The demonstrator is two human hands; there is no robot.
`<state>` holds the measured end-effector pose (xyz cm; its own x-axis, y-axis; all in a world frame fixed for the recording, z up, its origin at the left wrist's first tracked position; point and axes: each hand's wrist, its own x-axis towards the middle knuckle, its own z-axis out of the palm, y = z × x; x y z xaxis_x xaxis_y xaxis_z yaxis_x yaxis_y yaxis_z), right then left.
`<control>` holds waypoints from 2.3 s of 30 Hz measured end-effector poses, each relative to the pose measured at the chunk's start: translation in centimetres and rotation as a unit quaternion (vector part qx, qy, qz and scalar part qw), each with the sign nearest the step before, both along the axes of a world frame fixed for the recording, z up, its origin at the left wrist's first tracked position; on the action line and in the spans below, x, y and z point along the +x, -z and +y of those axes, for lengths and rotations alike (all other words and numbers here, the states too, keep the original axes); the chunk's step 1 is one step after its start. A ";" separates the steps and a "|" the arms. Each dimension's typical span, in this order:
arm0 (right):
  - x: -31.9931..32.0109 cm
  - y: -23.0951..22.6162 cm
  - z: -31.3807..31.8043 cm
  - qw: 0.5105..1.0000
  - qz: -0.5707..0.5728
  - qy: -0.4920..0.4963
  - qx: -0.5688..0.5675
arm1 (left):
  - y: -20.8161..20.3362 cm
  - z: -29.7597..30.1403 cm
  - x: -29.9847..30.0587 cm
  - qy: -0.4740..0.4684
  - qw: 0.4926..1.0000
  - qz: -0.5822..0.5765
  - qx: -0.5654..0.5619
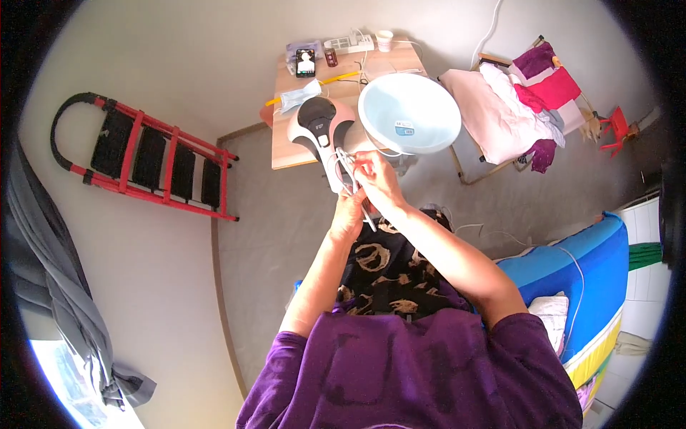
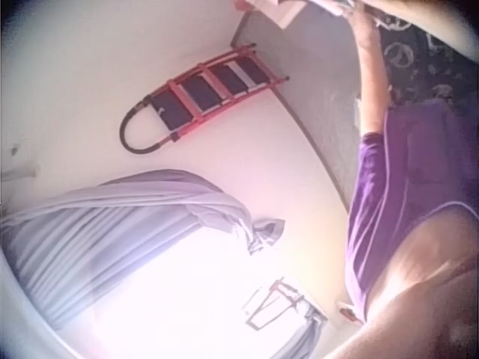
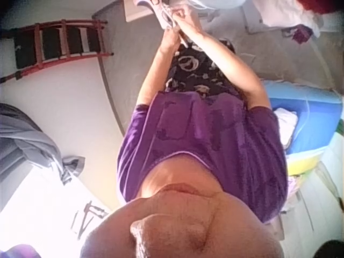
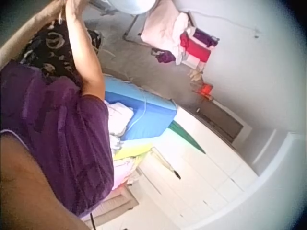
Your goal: Assembling handheld vacuum cleaner parts and winding the power cord around a garment steamer.
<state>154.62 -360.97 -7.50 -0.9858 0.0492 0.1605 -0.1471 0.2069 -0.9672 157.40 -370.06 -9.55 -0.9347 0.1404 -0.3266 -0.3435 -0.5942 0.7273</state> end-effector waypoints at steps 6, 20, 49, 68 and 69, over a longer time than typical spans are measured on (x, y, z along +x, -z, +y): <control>3.8 1.8 4.1 0.995 -0.082 -0.033 -0.043 | -1.2 -0.9 -0.7 0.006 1.000 0.029 -0.008; 9.3 4.2 27.4 0.954 -0.121 0.018 0.275 | 0.8 -6.8 -4.2 -0.023 0.985 0.036 0.166; -2.7 3.8 10.1 0.891 -0.335 0.038 -0.304 | -1.8 -0.3 1.3 0.194 0.966 0.087 -0.148; -3.9 7.6 3.7 0.928 -0.336 0.160 -0.034 | -1.1 -1.6 2.3 0.187 0.979 0.058 -0.057; -4.4 8.8 4.6 0.933 -0.324 0.157 0.005 | -1.3 -1.0 2.0 0.195 0.978 0.062 -0.050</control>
<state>150.22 -356.33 -16.26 -0.8132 0.3541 -0.4620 0.5373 0.1513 -0.8297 159.41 -371.09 -8.28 -0.8497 0.4670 -0.2448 -0.4352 -0.3589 0.8257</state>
